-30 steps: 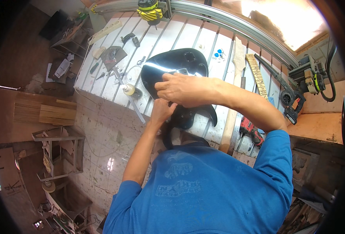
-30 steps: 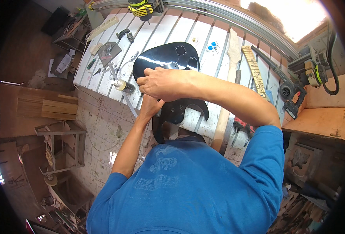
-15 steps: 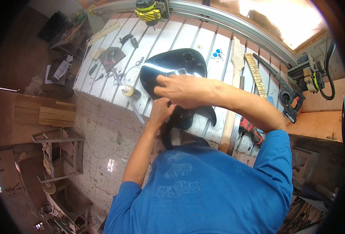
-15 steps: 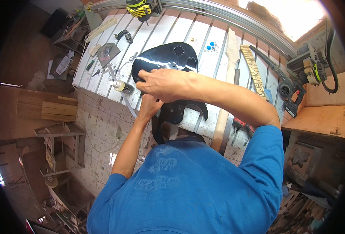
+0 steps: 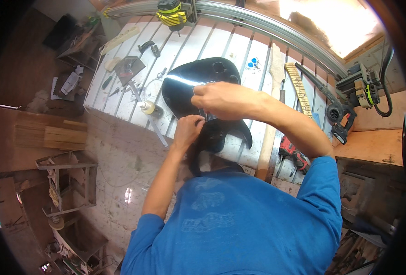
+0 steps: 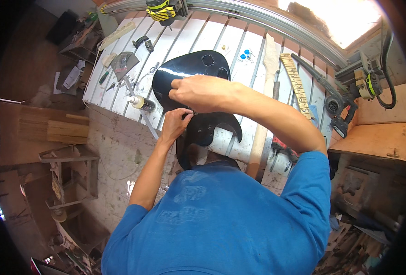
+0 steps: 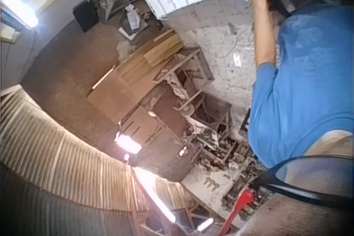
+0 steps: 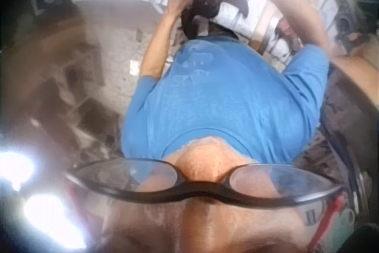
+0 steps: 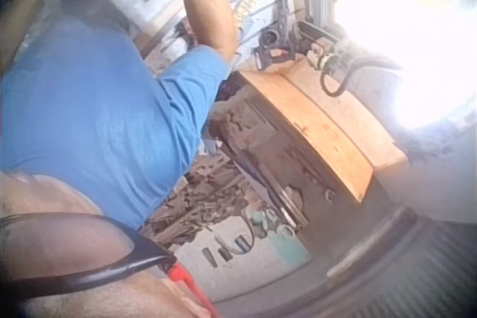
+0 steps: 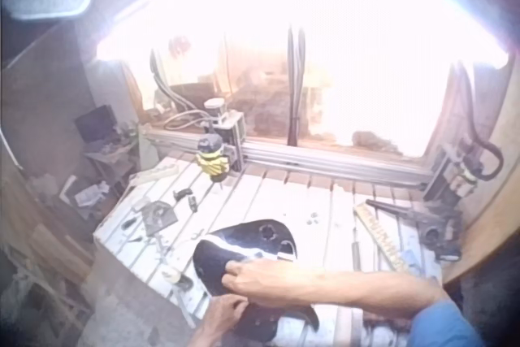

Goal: The person solders wires and installs electronic components into the body of an electric guitar using a soldering iron and wire cutters. They then turn the guitar over and use a screwdriver to attach a metal plate to the back of the instrument.

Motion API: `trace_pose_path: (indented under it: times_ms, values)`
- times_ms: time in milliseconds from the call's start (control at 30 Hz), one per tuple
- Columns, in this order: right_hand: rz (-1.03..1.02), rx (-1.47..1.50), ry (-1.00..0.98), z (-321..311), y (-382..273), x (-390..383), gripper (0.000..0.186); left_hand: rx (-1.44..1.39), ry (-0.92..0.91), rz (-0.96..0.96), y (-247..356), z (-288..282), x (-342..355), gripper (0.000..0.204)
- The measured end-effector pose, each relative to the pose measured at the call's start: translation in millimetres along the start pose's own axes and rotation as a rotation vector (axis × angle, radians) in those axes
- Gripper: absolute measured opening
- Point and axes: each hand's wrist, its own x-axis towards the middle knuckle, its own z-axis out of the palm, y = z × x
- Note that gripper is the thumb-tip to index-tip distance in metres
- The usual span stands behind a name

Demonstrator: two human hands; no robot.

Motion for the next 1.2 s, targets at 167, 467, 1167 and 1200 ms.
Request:
trace_pose_path:
  times_ms: [167,467,1167,1200]
  values:
    - [0.197,0.027,-0.020,-15,8,-29,0.012,0.247,-0.140,0.080,-1,1,3,0.011]
    - [0.305,0.028,-0.015,-14,14,-53,0.011,0.367,-0.272,0.109,-13,6,8,0.019]
    - [0.545,-0.099,-0.213,-12,-15,-39,0.017,0.378,-0.174,0.097,-13,16,7,0.020]
    - [0.649,-0.114,-0.328,-19,-22,-28,0.019,0.362,-0.171,0.086,-16,17,6,0.019]
